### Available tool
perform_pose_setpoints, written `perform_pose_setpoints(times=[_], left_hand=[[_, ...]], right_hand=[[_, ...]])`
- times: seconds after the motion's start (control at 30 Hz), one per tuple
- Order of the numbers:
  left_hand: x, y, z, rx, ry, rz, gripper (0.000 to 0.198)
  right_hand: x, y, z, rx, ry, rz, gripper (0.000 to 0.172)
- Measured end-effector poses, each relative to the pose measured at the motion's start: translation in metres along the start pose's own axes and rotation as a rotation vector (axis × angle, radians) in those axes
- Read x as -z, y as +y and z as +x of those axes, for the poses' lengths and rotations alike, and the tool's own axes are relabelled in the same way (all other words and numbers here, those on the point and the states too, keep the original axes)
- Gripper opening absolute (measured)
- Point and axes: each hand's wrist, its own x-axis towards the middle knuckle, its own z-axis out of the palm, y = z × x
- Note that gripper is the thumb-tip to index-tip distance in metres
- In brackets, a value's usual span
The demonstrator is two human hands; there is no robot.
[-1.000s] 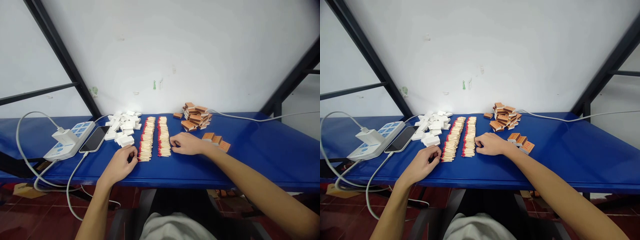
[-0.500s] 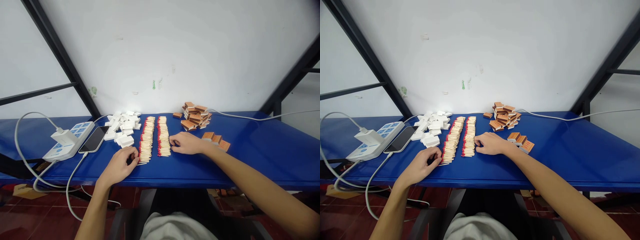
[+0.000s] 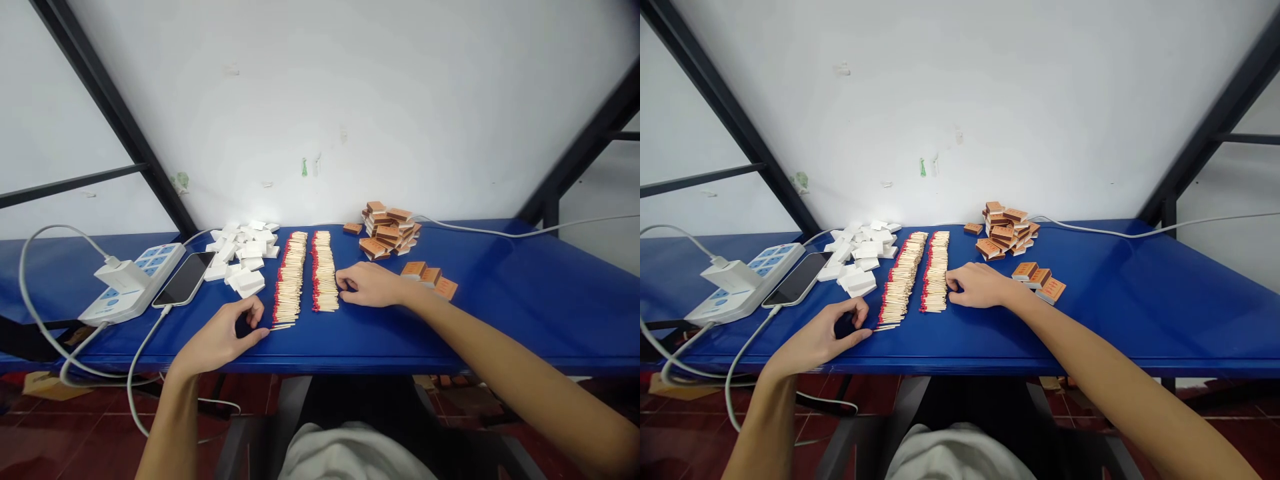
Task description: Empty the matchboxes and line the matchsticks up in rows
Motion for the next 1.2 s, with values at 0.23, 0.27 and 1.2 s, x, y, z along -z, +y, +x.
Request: perform_pose_setpoints(times=[0.23, 0.27, 1.2], left_hand=[[-0.002, 0.000, 0.004, 0.045, 0.010, 0.005, 0.030], [-0.002, 0.001, 0.004, 0.046, 0.009, 0.010, 0.031], [-0.011, -0.001, 0.001, -0.136, 0.369, -0.086, 0.030]], right_hand=[[0.002, -0.003, 0.000, -0.010, -0.011, 0.007, 0.011], [0.002, -0.003, 0.000, -0.009, -0.007, 0.006, 0.011], [0.021, 0.057, -0.096, -0.370, 0.304, -0.321, 0.037]])
